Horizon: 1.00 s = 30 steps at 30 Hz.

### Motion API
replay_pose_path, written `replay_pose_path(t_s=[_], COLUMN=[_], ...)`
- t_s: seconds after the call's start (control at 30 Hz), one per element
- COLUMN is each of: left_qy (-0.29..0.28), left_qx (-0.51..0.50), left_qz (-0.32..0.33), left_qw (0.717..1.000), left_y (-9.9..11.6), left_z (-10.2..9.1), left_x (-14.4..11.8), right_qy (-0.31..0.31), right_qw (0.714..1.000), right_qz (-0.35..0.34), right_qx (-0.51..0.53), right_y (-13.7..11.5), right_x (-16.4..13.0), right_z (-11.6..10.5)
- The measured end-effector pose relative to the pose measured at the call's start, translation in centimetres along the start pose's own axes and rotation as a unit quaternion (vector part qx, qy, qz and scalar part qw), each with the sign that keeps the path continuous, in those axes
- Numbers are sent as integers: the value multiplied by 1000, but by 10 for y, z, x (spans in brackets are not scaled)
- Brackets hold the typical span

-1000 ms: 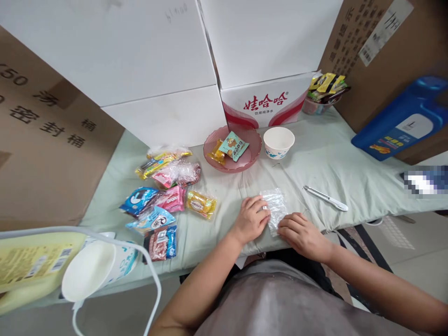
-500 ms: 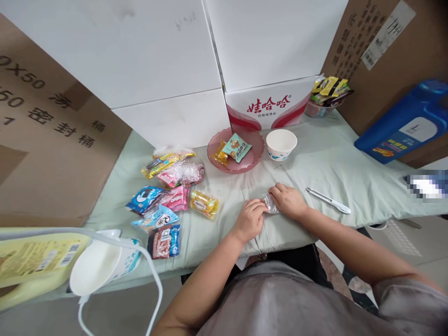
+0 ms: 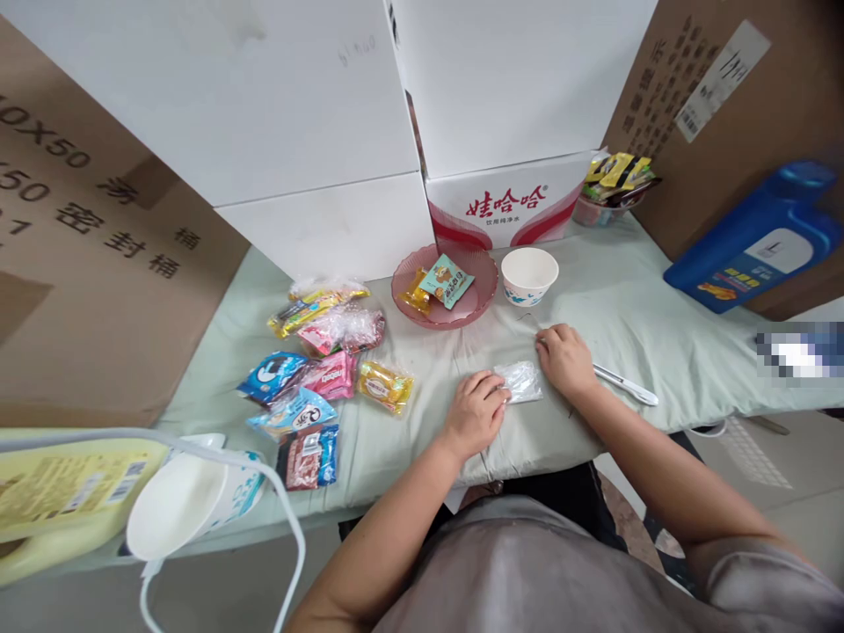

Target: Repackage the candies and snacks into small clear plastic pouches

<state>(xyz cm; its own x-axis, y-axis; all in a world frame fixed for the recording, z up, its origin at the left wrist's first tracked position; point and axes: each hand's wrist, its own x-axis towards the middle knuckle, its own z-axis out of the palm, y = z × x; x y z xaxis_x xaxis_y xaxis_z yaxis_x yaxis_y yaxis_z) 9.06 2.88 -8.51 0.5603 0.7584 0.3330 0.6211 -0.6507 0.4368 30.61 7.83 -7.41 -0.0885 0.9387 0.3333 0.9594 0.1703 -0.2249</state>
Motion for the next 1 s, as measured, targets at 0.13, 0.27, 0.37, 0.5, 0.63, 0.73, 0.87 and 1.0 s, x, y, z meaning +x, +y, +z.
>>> replay_pose_path(t_s=[0.13,0.27,0.37,0.5,0.63,0.73,0.87,1.0], left_qy=[15,96,118,78,67,65,72,84], left_qx=[-16,-72,-96,-60,-51,-60,-60,-62], left_qz=[-3,-35,-54,-45,-48,-48,-49,-50], left_qw=[1000,992,987,994,995,995,994,993], left_y=[0,-2,-4,-4,-3,-4,-4,-5], left_z=[-1,-1,-1,-2,-2,-3,-3,-1], left_x=[0,-1,-1,1,4,4,4,4], right_qy=[-48,-145,-135,13,91,6,26,41], right_qw=[974,941,945,973,988,994,991,991], right_qz=[-194,-275,-260,-175,-103,-101,-106,-76], right_qx=[110,133,143,152,72,47,81,105], right_y=[-13,-24,-13,9,21,22,22,31], right_x=[-15,-30,-17,42,117,151,144,92], right_z=[-15,-16,-16,-35,-48,-43,-36,-42])
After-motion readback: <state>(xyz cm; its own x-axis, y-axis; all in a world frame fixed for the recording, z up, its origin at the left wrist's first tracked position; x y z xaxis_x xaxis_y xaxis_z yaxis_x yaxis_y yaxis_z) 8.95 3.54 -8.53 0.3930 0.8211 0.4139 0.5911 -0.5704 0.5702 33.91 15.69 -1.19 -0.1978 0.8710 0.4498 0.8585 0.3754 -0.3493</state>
